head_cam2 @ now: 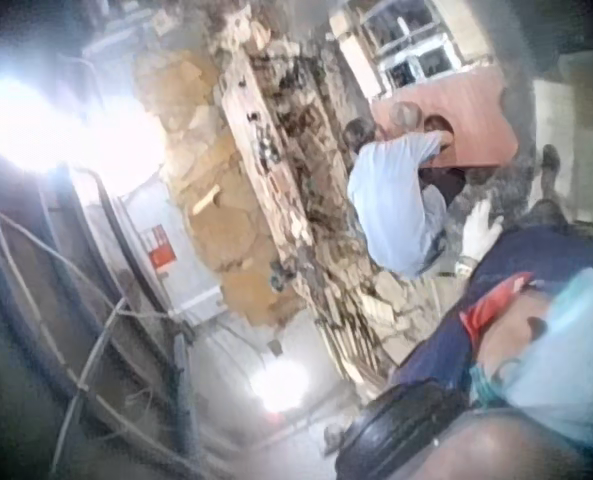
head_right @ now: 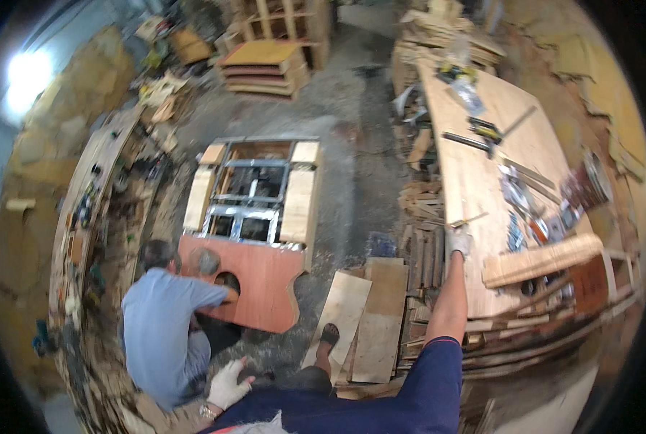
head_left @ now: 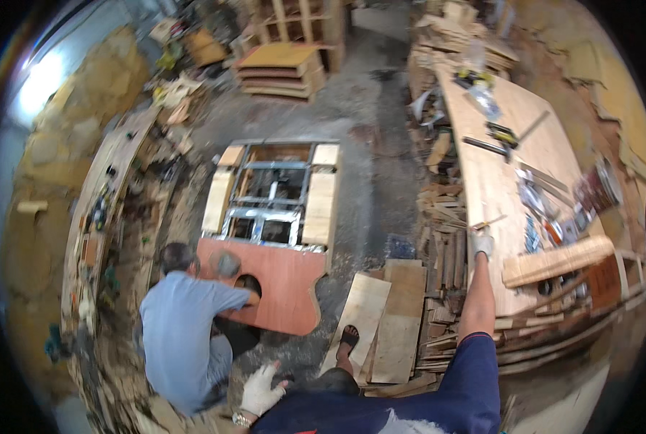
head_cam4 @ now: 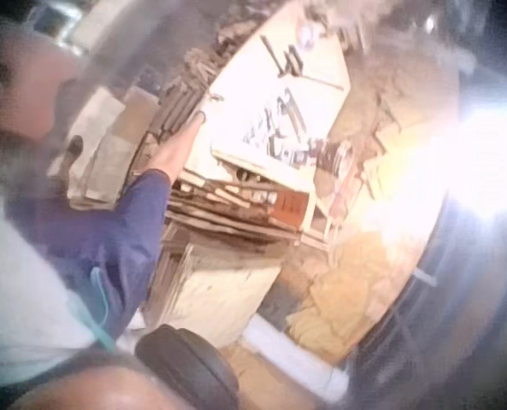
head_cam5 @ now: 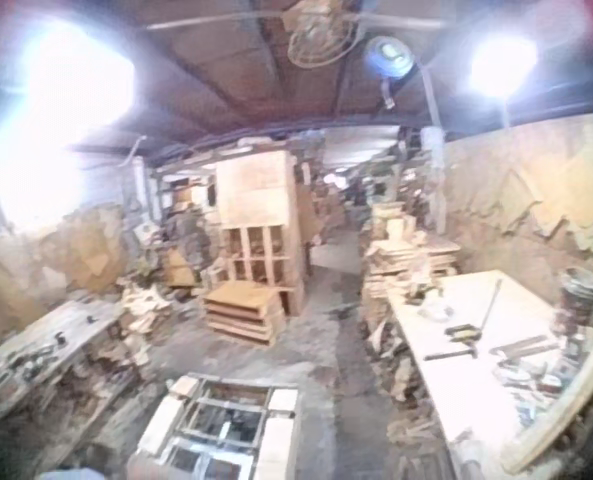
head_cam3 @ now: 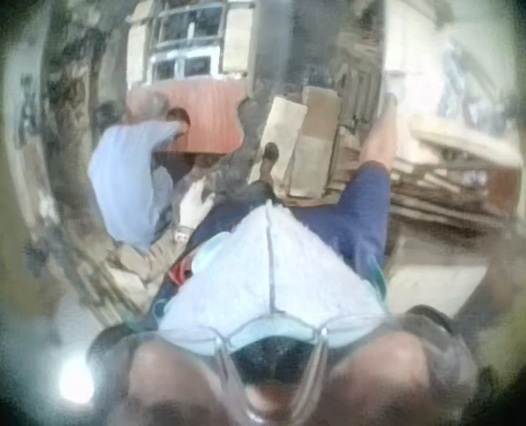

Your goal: The person assembles a small wooden box by fitting pieces together, using a nail gun to fasten joints, and a hammer to adjust components. The person repeatedly repositions the box and tools on the workbench during assembly.

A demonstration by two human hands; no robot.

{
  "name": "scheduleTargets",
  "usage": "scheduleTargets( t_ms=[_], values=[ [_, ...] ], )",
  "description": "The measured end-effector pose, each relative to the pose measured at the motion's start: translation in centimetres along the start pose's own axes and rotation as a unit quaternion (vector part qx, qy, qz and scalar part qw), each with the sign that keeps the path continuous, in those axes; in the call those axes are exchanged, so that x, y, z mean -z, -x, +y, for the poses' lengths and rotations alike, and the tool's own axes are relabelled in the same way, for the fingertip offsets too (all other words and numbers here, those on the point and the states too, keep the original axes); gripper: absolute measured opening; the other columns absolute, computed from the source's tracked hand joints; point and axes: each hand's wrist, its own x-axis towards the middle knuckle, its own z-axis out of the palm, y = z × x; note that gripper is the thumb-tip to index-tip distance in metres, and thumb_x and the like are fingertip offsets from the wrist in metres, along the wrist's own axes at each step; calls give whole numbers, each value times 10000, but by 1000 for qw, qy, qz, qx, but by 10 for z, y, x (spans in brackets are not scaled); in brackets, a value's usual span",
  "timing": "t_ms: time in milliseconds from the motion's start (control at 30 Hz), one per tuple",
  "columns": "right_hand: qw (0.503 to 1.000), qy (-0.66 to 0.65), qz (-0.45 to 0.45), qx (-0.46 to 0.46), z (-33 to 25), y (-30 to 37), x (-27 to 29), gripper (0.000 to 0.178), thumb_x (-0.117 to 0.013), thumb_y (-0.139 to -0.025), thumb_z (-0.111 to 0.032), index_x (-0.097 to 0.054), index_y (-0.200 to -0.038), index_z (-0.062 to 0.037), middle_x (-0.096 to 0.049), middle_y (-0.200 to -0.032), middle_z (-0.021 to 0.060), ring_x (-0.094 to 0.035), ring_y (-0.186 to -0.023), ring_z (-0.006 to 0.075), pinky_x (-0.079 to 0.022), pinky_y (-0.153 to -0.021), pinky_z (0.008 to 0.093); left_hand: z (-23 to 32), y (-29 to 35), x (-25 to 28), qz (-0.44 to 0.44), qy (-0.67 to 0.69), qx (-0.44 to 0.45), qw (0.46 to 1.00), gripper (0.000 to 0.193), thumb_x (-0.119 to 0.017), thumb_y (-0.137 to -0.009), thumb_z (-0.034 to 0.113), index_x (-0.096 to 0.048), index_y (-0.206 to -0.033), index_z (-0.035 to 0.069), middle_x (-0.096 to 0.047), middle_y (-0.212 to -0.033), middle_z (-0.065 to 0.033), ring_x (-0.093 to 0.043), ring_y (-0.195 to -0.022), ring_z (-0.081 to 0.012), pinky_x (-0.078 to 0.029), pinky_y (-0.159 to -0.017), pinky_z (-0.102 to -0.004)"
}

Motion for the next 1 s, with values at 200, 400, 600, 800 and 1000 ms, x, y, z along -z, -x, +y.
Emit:
scheduleTargets(
  t_ms=[200, 400, 600, 800, 1000],
  values=[
    [996, 39, -8, 75, 12, -68, -34, 421, -701, -929, -469, -685, -1223, -167, -782, -1129, 234, -747, -1043, 467, -570, -891, 565, 21, 9, -1, 32, 14, 65, 997, 663, -729, -967, 370, -549, -1530, 67, -653, -1259, -223, -641, -1184, -441, -534, -1008, -505],
    [986, 118, -3, 117, -12, -41, -30, 571, -670, -932, -428, -577, -1391, -101, -756, -1169, 276, -740, -1037, 477, -586, -893, 557, 13, 31, -8, 23, 88, 132, 987, 649, -731, -971, 330, -541, -1532, 64, -653, -1245, -218, -637, -1155, -435, -534, -976, -500],
    [968, -108, 52, 221, -95, 252, -63, 605, -549, -1066, -272, -409, -1577, 21, -682, -1273, 339, -714, -1055, 497, -563, -877, 623, -20, 89, -31, 111, 176, 189, 960, 702, -736, -988, 362, -497, -1590, 91, -611, -1446, -270, -606, -1282, -467, -488, -1098, -512],
    [767, -356, -168, 507, -157, 668, -48, 524, -601, -1082, -200, -441, -1500, 72, -650, -1323, 274, -669, -1204, 408, -549, -1048, 542, -91, 178, -64, 318, 242, 243, 884, 650, -782, -969, 242, -555, -1557, 86, -704, -1263, -167, -664, -1177, -368, -521, -1038, -437],
    [262, -398, -400, 783, -155, 976, 43, 612, -657, -935, 7, -458, -1491, -153, -628, -1211, 188, -623, -907, 201, -530, -793, 352, -227, 295, -96, 523, 551, 147, 633, 692, -753, -1026, 272, -475, -1593, -11, -716, -1304, -133, -684, -1244, -257, -517, -1083, -398]
  ],
)
